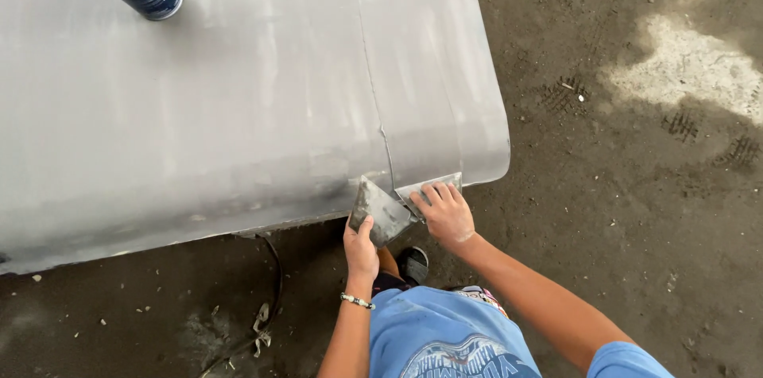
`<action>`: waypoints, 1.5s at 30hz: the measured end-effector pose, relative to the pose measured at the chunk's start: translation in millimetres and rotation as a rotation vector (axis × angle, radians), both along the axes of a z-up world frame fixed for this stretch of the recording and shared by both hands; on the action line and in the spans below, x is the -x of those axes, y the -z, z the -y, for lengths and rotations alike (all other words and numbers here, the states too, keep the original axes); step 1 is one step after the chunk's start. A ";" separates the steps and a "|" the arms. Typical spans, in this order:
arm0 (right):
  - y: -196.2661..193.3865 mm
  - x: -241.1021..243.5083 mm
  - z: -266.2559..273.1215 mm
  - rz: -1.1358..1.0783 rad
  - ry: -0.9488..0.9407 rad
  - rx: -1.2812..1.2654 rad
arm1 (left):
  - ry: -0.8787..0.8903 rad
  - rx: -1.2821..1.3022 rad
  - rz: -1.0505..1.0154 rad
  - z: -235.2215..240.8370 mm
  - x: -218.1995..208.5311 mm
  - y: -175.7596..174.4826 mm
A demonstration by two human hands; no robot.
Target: The person uses a putty knife to scoop filler from a can and applies it to a large metal panel, smoothing the surface with a second putty knife. The person repeatedly transfers filler between the two knives and spreads it across the panel.
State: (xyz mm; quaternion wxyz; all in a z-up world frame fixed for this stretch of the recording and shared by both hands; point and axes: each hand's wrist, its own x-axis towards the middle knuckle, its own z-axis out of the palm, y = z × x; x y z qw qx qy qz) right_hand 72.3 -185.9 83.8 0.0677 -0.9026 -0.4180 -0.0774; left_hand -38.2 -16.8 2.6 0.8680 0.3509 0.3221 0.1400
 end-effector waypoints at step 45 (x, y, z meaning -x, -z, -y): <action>-97.0 -571.0 -177.6 -0.389 0.352 0.403 | 0.030 0.255 0.063 -151.5 -261.0 -47.5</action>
